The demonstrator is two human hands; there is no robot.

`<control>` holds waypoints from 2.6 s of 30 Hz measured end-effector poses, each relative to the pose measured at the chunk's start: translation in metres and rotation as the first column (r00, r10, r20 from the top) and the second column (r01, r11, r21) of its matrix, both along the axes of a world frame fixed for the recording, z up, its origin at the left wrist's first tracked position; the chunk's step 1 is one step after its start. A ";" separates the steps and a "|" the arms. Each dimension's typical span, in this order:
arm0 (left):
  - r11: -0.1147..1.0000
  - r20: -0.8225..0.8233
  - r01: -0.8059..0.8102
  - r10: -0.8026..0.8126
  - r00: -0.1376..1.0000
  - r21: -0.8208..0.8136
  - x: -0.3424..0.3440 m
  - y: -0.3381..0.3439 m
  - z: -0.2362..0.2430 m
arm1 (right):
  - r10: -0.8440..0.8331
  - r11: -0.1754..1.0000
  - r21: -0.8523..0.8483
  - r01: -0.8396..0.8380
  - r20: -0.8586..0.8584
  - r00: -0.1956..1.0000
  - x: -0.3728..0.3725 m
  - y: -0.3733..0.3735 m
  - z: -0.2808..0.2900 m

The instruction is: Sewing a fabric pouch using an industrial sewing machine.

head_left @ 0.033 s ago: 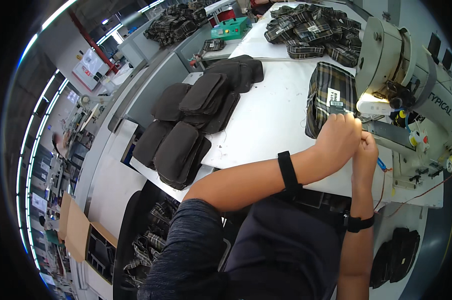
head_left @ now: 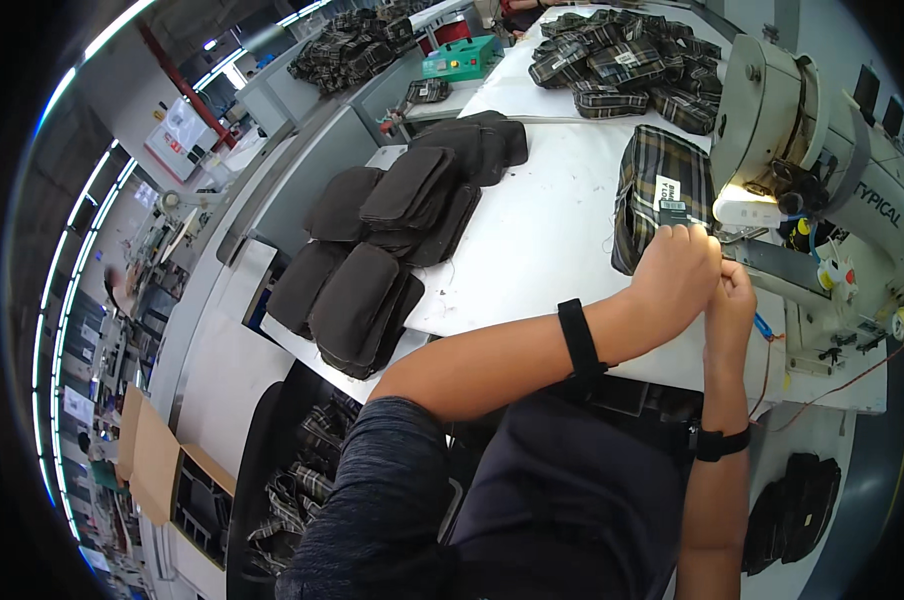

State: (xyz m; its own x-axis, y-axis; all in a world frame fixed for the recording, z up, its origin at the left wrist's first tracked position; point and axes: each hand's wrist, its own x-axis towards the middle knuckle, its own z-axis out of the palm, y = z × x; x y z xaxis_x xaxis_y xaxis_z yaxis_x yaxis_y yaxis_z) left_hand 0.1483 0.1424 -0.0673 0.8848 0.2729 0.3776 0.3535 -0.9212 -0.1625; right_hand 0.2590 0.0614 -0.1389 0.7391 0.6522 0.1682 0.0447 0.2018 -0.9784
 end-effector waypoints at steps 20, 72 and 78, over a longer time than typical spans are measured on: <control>0.755 0.003 0.648 -0.652 0.759 0.106 0.001 0.068 0.034 | -0.249 0.964 0.089 0.251 -0.033 0.968 -0.043 -0.008 0.000; 0.754 -0.074 0.646 -0.656 0.751 -0.121 0.014 0.085 0.054 | -0.085 0.932 0.303 0.199 -0.350 0.933 -0.036 0.013 0.005; 0.847 -0.013 0.516 -0.522 0.853 -0.128 0.009 0.067 0.044 | -0.138 0.941 0.256 0.219 -0.303 0.943 -0.032 0.015 0.013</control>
State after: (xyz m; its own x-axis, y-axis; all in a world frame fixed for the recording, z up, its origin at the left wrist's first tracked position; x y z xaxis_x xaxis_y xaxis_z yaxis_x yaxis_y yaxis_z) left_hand 0.1572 0.2089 -0.0229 0.9251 -0.1920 0.3276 -0.1868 -0.9812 -0.0478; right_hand 0.2271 0.0767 -0.1263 0.8822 0.4606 0.0976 -0.1581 0.4849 -0.8601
